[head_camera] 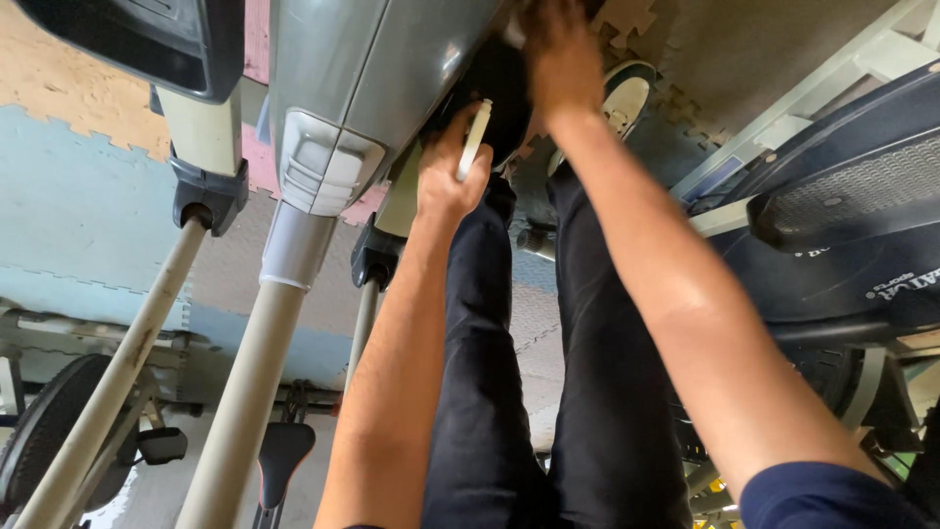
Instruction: Wiping down an elliptical machine with a spray bottle and cloth.
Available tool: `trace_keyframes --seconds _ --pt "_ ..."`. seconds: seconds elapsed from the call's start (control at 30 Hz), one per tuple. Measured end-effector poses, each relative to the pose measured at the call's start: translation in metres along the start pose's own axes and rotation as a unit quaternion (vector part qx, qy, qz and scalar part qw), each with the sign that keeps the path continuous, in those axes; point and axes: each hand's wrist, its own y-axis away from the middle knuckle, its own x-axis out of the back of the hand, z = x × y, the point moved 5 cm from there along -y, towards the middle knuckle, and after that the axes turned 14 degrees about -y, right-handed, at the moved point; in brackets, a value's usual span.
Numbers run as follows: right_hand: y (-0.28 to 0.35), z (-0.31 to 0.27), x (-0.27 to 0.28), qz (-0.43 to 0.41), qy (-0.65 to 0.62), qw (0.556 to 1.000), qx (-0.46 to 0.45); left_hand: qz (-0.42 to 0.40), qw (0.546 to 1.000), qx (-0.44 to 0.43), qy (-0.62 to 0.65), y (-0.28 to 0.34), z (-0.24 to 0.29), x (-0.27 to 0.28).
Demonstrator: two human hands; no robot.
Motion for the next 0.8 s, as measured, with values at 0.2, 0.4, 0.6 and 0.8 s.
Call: trace_keyframes --seconds 0.2,0.4,0.6,0.8 --pt "0.049 0.019 -0.074 -0.223 0.367 0.875 0.222 -0.017 1.000 0.000 -0.012 -0.004 0.003 -0.004" --pt "0.018 -0.020 -0.011 -0.075 0.157 0.985 0.008 -0.022 1.000 0.004 -0.018 -0.002 0.008 -0.004" --pt "0.047 0.019 -0.062 -0.095 0.200 0.966 0.136 0.013 1.000 -0.004 0.023 0.002 0.023 -0.001" --pt "0.054 0.028 0.007 -0.121 0.179 0.976 -0.037 -0.004 0.997 -0.001 0.075 0.001 0.074 0.029"
